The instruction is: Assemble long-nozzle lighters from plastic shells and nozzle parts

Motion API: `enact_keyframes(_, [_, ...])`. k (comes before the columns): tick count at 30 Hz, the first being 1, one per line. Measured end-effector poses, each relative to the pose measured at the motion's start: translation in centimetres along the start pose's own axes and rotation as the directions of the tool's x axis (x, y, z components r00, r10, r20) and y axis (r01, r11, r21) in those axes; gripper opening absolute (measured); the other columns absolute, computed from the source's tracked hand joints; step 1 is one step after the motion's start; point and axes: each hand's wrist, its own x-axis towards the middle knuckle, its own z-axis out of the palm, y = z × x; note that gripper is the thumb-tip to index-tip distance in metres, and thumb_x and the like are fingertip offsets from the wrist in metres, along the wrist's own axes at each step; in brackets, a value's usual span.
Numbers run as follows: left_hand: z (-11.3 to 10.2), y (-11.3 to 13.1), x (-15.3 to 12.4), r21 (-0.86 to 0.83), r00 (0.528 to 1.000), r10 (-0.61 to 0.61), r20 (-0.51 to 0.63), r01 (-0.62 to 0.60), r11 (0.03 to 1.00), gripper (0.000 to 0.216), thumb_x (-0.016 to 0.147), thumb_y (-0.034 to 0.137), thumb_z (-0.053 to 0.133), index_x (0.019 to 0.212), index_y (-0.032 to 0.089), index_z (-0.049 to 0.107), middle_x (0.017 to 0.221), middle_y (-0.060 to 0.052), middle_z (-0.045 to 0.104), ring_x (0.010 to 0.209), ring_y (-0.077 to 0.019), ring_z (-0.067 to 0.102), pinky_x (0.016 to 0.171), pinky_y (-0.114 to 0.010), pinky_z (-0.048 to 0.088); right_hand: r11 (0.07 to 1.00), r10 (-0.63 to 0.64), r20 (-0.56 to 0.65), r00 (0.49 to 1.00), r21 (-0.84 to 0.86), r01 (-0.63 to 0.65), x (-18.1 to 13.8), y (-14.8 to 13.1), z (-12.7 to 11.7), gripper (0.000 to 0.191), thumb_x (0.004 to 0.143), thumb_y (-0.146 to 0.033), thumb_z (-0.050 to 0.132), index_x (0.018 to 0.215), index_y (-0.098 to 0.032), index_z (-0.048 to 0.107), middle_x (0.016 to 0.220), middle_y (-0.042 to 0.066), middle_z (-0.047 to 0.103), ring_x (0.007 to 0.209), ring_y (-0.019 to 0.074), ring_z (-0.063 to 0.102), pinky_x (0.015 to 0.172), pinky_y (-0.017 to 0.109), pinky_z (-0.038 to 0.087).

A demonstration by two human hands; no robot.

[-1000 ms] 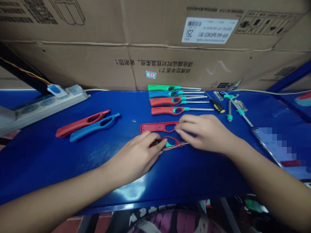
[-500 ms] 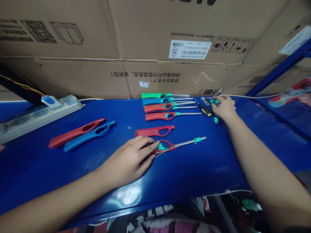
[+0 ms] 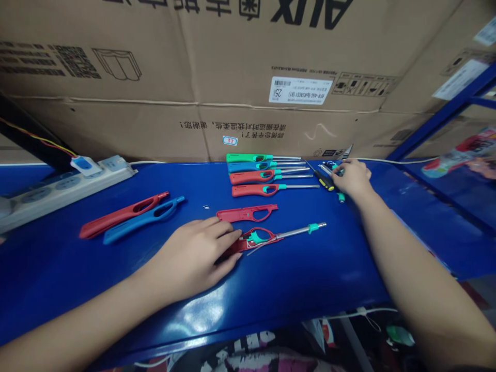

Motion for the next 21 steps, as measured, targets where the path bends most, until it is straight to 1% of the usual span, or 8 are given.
enact_keyframes(3, [-0.2, 0.0, 0.0, 0.018, 0.999, 0.021, 0.047, -0.022, 1.0, 0.03, 0.1, 0.031, 0.05, 0.12, 0.022, 0.071, 0.104, -0.009, 0.072, 0.092, -0.026, 0.068, 0.077, -0.04, 0.057, 1.0, 0.013, -0.002, 1.0, -0.003, -0.013, -0.1, -0.6, -0.4, 0.011, 0.075, -0.024, 0.061, 0.075, -0.017, 0.069, 0.118, 0.019, 0.063, 0.116, 0.0403, 0.053, 0.096, 0.059, 0.042])
enact_keyframes(5, [-0.1, 0.0, 0.0, 0.035, 0.997, 0.028, 0.074, -0.03, 0.999, 0.033, 0.101, 0.03, 0.049, 0.127, 0.022, 0.068, 0.108, -0.01, 0.071, 0.095, -0.0268, 0.068, 0.079, -0.041, 0.057, 1.0, -0.008, -0.014, 1.0, 0.017, 0.009, -0.3, -1.4, -1.0, 0.012, 0.078, -0.025, 0.06, 0.081, -0.017, 0.069, 0.119, 0.02, 0.062, 0.117, 0.0397, 0.054, 0.095, 0.055, 0.044])
enact_keyframes(8, [0.0, 0.3, 0.0, 0.043, 0.994, 0.027, 0.108, -0.032, 0.999, 0.037, 0.101, 0.03, 0.049, 0.135, 0.022, 0.062, 0.111, -0.01, 0.07, 0.098, -0.0277, 0.067, 0.079, -0.042, 0.057, 0.992, -0.089, -0.037, 0.995, 0.086, 0.092, -1.0, -3.1, -2.3, 0.018, 0.083, -0.028, 0.058, 0.095, -0.018, 0.067, 0.118, 0.018, 0.064, 0.116, 0.0345, 0.058, 0.097, 0.048, 0.046])
enact_keyframes(11, [0.2, 0.5, 0.0, 0.03, 0.992, 0.025, 0.124, -0.029, 0.999, 0.036, 0.103, 0.029, 0.047, 0.133, 0.022, 0.064, 0.11, -0.01, 0.068, 0.095, -0.0264, 0.067, 0.077, -0.041, 0.057, 0.954, -0.182, -0.093, 0.979, 0.226, 0.199, -2.4, -5.4, -3.7, 0.017, 0.084, -0.03, 0.059, 0.096, -0.019, 0.064, 0.108, 0.015, 0.069, 0.105, 0.0309, 0.064, 0.096, 0.045, 0.048])
enact_keyframes(15, [0.3, 0.7, 0.2, 0.074, 0.992, 0.028, 0.125, -0.037, 0.997, 0.034, 0.104, 0.027, 0.045, 0.13, 0.019, 0.066, 0.102, -0.01, 0.067, 0.09, -0.0259, 0.066, 0.072, -0.04, 0.057, 0.846, -0.33, -0.168, 0.929, 0.383, 0.37, -5.3, -8.7, -4.9, 0.012, 0.085, -0.032, 0.062, 0.092, -0.022, 0.061, 0.096, 0.01, 0.07, 0.091, 0.027, 0.067, 0.089, 0.042, 0.051])
enact_keyframes(18, [0.4, 0.7, 0.3, 0.099, 0.991, 0.023, 0.13, -0.036, 0.994, 0.034, 0.104, 0.027, 0.045, 0.129, 0.02, 0.067, 0.098, -0.009, 0.066, 0.086, -0.0253, 0.065, 0.07, -0.039, 0.056, 0.73, -0.422, -0.158, 0.893, 0.525, 0.438, -7.8, -10.9, -5.6, 0.011, 0.086, -0.031, 0.064, 0.092, -0.022, 0.062, 0.09, 0.006, 0.069, 0.081, 0.0225, 0.065, 0.08, 0.037, 0.052])
enact_keyframes(20, [0.5, 0.8, 0.3, 0.113, 0.991, 0.026, 0.133, -0.041, 0.993, 0.033, 0.104, 0.027, 0.046, 0.128, 0.02, 0.067, 0.099, -0.008, 0.066, 0.087, -0.0251, 0.064, 0.07, -0.039, 0.055, 0.643, -0.512, -0.129, 0.849, 0.598, 0.478, -9.3, -12.1, -6.0, 0.009, 0.087, -0.027, 0.065, 0.092, -0.021, 0.062, 0.086, 0.004, 0.068, 0.076, 0.0195, 0.063, 0.076, 0.034, 0.051])
enact_keyframes(21, [0.6, 0.9, 0.2, 0.131, 0.99, 0.033, 0.134, -0.051, 0.99, 0.032, 0.103, 0.026, 0.048, 0.128, 0.02, 0.066, 0.101, -0.008, 0.066, 0.088, -0.0253, 0.064, 0.069, -0.039, 0.055, 0.608, -0.561, -0.125, 0.818, 0.608, 0.511, -10.0, -12.5, -6.1, 0.008, 0.088, -0.026, 0.065, 0.092, -0.02, 0.062, 0.086, 0.004, 0.068, 0.076, 0.0186, 0.062, 0.075, 0.033, 0.05])
